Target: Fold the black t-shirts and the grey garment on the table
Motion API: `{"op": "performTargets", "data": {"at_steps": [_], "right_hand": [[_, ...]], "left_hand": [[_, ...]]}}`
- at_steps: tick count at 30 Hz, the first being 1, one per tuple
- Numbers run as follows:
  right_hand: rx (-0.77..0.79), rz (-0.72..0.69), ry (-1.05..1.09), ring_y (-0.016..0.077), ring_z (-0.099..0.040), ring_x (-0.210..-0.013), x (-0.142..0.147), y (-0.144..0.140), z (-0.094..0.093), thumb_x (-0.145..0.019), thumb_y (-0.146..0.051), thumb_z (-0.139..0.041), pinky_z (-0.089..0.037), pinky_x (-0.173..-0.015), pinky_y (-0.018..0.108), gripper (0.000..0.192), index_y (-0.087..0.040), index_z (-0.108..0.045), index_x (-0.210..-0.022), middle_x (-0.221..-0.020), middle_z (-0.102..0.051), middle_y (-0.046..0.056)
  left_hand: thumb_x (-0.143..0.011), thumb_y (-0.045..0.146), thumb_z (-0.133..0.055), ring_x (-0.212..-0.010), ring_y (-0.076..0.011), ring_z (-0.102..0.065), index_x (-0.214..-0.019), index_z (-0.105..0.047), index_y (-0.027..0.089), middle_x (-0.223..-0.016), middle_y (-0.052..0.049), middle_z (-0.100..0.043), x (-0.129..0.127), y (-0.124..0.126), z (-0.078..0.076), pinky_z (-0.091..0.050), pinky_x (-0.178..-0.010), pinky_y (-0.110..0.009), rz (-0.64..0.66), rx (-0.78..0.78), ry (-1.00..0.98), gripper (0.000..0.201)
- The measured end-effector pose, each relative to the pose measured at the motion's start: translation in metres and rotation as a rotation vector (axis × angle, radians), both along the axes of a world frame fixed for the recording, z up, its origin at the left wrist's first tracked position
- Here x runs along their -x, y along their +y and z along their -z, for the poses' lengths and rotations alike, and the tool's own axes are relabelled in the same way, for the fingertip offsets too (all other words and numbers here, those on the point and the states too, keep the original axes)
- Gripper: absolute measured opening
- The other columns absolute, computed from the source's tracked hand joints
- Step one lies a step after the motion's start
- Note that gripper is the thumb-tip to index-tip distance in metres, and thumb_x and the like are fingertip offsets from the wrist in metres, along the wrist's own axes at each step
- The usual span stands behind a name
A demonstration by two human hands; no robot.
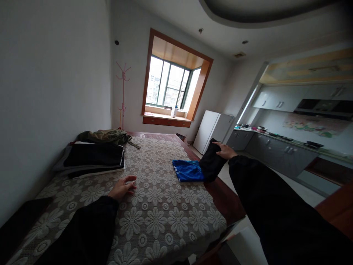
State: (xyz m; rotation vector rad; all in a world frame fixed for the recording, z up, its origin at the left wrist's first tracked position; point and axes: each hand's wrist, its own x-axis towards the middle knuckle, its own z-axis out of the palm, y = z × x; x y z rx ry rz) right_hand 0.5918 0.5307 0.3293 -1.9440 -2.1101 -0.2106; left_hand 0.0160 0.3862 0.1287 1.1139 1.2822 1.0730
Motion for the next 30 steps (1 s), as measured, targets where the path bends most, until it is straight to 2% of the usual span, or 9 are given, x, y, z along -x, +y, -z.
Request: {"op": "performTargets", "data": {"at_steps": [2,4,9,13,17,20,26,28,30], "right_hand": [[-0.015,0.012,0.012,0.0324,-0.068,-0.114,0.002,-0.001,-0.005,-0.074,-0.021,-0.064,-0.053,-0.100,0.042,0.077,-0.025,-0.052,-0.150,-0.131,-0.070,0.010],[-0.051,0.009,0.026,0.0325,-0.069,-0.112,0.004,0.000,-0.018,-0.075,-0.023,-0.065,-0.053,-0.099,0.042,0.076,-0.025,-0.053,-0.150,-0.128,-0.071,0.009],[-0.164,-0.118,0.141,0.0311,-0.067,-0.111,0.031,0.005,-0.052,-0.075,-0.026,-0.069,-0.053,-0.100,0.044,0.073,-0.026,-0.056,-0.147,-0.132,-0.069,0.008],[-0.205,-0.257,0.366,0.0291,-0.066,-0.113,0.067,0.010,-0.054,-0.073,-0.024,-0.072,-0.053,-0.102,0.045,0.074,-0.025,-0.057,-0.146,-0.134,-0.068,0.007],[-0.125,-0.326,0.686,0.0252,-0.069,-0.104,0.097,0.015,-0.034,-0.073,-0.023,-0.073,-0.056,-0.098,0.044,0.077,-0.026,-0.055,-0.147,-0.124,-0.072,0.005],[-0.031,-0.315,0.837,0.0243,-0.070,-0.100,0.106,0.019,-0.006,-0.071,-0.023,-0.076,-0.058,-0.095,0.041,0.074,-0.027,-0.058,-0.144,-0.117,-0.074,0.004],[0.154,-0.097,1.048,0.0203,-0.071,-0.083,0.092,0.017,0.064,-0.065,-0.014,-0.079,-0.062,-0.082,0.035,0.078,-0.025,-0.060,-0.140,-0.107,-0.076,0.004],[0.176,-0.075,1.070,0.0191,-0.071,-0.076,0.084,0.014,0.078,-0.065,-0.014,-0.080,-0.062,-0.076,0.033,0.078,-0.023,-0.060,-0.140,-0.104,-0.077,0.005],[0.193,-0.067,1.105,0.0182,-0.071,-0.074,0.075,0.012,0.084,-0.067,-0.017,-0.080,-0.063,-0.071,0.031,0.077,-0.024,-0.059,-0.141,-0.105,-0.077,0.006]], "left_hand": [[-0.065,0.046,-0.087,-0.093,-0.0265,-0.075,-0.111,-0.068,0.017,-0.131,-0.018,-0.067,0.000,-0.001,0.000,-0.060,-0.061,-0.029,-0.002,-0.001,0.002,0.058],[-0.065,0.046,-0.087,-0.093,-0.0264,-0.075,-0.111,-0.068,0.017,-0.133,-0.018,-0.067,0.000,-0.001,-0.001,-0.060,-0.060,-0.029,-0.003,-0.001,0.002,0.057],[-0.064,0.047,-0.088,-0.094,-0.0273,-0.075,-0.110,-0.069,0.017,-0.133,-0.018,-0.067,0.000,-0.001,-0.004,-0.061,-0.061,-0.030,0.002,-0.002,0.000,0.058],[-0.063,0.049,-0.088,-0.095,-0.0279,-0.075,-0.109,-0.069,0.017,-0.133,-0.018,-0.066,0.000,-0.001,-0.005,-0.061,-0.061,-0.031,0.003,-0.002,-0.001,0.060],[-0.062,0.048,-0.088,-0.094,-0.0279,-0.075,-0.108,-0.069,0.016,-0.131,-0.019,-0.067,-0.001,-0.001,-0.004,-0.061,-0.061,-0.031,0.001,0.001,-0.003,0.059],[-0.064,0.047,-0.087,-0.093,-0.0272,-0.075,-0.107,-0.069,0.016,-0.131,-0.018,-0.067,-0.001,-0.002,-0.004,-0.061,-0.061,-0.030,-0.001,0.002,-0.007,0.056],[-0.067,0.042,-0.086,-0.092,-0.0258,-0.075,-0.107,-0.069,0.016,-0.138,-0.019,-0.064,-0.002,-0.003,-0.006,-0.060,-0.060,-0.029,-0.010,-0.004,-0.005,0.051],[-0.068,0.041,-0.085,-0.091,-0.0254,-0.075,-0.107,-0.069,0.016,-0.139,-0.019,-0.063,-0.003,-0.003,-0.007,-0.060,-0.059,-0.028,-0.012,-0.003,-0.002,0.050],[-0.068,0.041,-0.085,-0.091,-0.0251,-0.075,-0.107,-0.069,0.017,-0.139,-0.019,-0.063,-0.003,-0.003,-0.007,-0.060,-0.059,-0.028,-0.010,0.000,0.001,0.049]]}}
